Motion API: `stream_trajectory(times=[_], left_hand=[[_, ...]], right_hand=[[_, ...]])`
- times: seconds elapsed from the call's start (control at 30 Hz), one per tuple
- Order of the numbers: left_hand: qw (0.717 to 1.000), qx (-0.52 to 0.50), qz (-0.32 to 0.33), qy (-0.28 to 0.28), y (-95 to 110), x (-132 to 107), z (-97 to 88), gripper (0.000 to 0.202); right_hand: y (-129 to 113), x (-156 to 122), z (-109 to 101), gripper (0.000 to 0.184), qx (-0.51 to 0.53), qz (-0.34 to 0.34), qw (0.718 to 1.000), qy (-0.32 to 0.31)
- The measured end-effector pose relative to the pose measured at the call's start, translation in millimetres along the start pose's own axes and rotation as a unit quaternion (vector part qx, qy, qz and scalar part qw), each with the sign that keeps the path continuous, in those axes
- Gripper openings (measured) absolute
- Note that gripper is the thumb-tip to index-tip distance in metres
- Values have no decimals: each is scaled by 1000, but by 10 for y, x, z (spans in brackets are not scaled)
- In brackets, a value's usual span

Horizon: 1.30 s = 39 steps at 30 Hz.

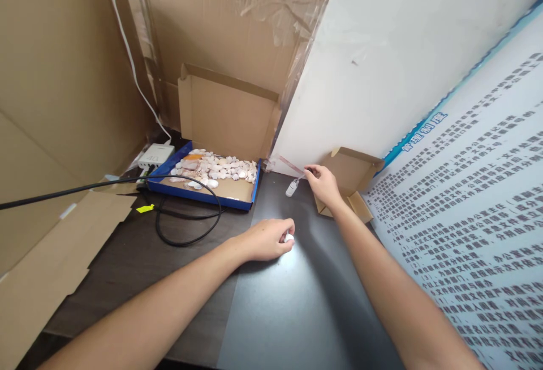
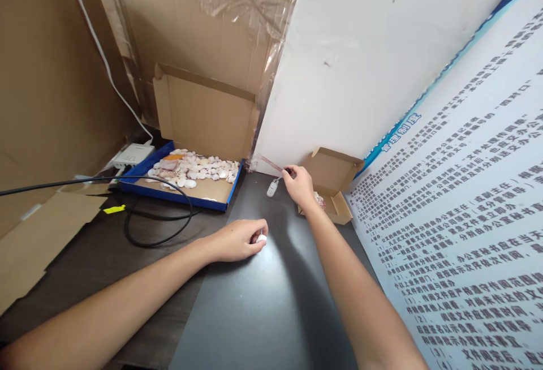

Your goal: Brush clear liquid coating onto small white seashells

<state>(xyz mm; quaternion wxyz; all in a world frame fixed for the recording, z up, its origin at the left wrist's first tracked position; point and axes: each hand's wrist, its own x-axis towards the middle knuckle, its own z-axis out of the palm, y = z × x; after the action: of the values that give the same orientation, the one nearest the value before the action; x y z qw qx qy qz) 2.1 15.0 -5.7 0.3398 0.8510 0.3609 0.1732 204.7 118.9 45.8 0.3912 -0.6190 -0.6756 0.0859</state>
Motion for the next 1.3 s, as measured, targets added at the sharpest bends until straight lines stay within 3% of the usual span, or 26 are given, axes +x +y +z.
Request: stream_trajectory(times=[0.23,0.4,0.63,0.77,0.9,1.0,1.17,1.3], left_hand=[[1000,-19,5,9,-26,4,18,18],[998,-50,1,36,-47,11,27,22],[986,-146,-21,75,-96,100,95,16],[970,-230,-43,71,-102,152,142,20],[953,-289,-67,68,-80,155,120,21],[912,-391,-100,79,-69,143,79,23],[870,-464,-153,68,-51,131,15,33],[874,-452,-177,10,-26,117,-15,33]], right_hand=[[45,-2,19,31,37,21,999,10],[13,-75,-111,34,100,33,993,52],[-74,-718,-348,41,255,84,963,31],[-46,-1079,-288,41,347,119,930,-8],[26,-1249,-230,37,417,148,896,-43],[85,-1318,-220,31,444,167,878,-58],[120,-1391,-186,25,444,182,873,-89],[94,-1419,-157,24,423,177,883,-100]])
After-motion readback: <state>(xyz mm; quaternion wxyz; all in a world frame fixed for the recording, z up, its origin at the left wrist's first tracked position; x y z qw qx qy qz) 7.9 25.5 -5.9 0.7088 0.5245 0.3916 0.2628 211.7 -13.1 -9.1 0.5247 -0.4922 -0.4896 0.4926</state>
